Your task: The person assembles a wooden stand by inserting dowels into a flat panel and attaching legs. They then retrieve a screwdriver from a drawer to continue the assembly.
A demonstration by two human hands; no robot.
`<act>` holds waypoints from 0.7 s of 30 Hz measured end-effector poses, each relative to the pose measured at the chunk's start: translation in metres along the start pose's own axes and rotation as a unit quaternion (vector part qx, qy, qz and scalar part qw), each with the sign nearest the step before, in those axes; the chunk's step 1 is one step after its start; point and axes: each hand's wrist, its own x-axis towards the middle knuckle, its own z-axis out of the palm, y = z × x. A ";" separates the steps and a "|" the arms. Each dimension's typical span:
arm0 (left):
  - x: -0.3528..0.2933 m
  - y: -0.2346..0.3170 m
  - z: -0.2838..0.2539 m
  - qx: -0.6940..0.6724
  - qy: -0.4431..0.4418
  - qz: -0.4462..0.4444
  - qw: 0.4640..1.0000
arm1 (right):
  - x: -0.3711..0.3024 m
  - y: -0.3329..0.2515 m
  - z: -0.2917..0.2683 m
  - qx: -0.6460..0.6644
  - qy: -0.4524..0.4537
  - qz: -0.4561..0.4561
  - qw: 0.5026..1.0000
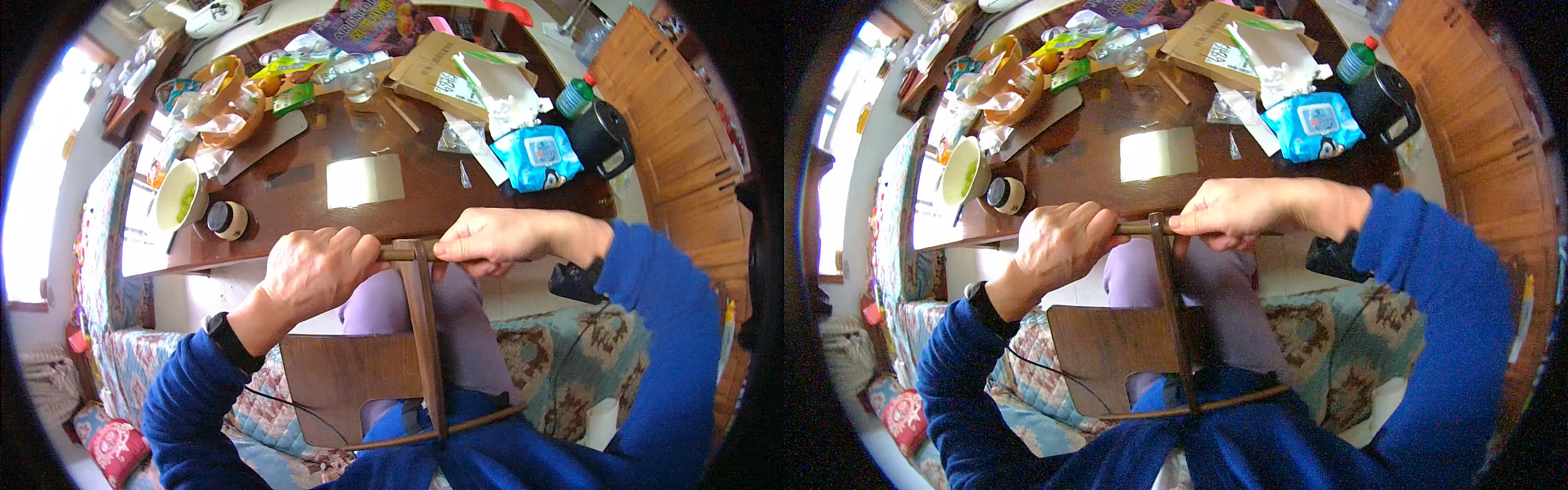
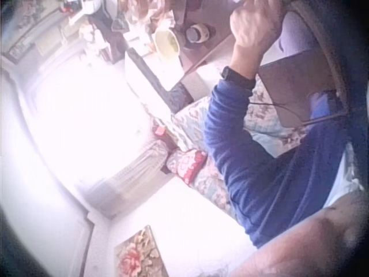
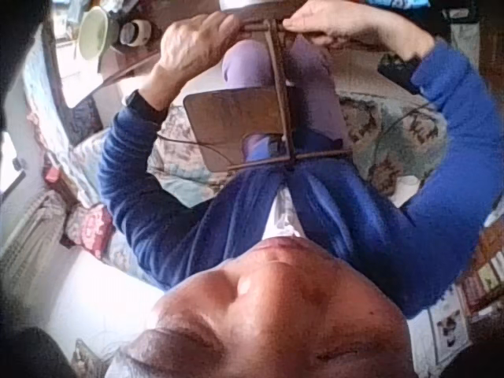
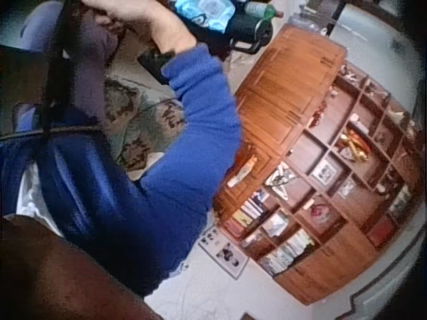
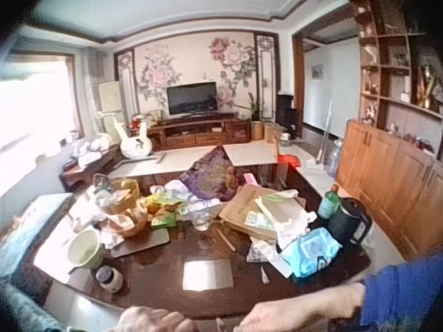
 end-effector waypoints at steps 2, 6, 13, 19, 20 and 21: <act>-0.003 -0.001 -0.001 -0.077 -0.060 -0.068 0.993 | -0.004 -0.001 0.008 -0.274 0.229 -0.202 0.912; 0.002 -0.021 -0.010 -0.438 -0.243 -0.144 0.853 | -0.018 0.007 0.009 -0.665 0.334 -0.334 0.578; 0.014 -0.039 0.001 -0.677 -0.423 -0.209 0.565 | -0.007 0.018 0.000 -0.693 0.341 -0.347 0.532; 0.010 -0.026 0.007 -0.554 -0.314 -0.171 0.752 | -0.005 0.012 -0.004 -0.642 0.332 -0.313 0.616; 0.009 -0.024 0.005 -0.525 -0.278 -0.169 0.787 | -0.007 0.010 -0.004 -0.619 0.323 -0.302 0.649; 0.008 -0.021 0.004 -0.493 -0.248 -0.150 0.820 | -0.007 0.008 -0.004 -0.597 0.309 -0.290 0.681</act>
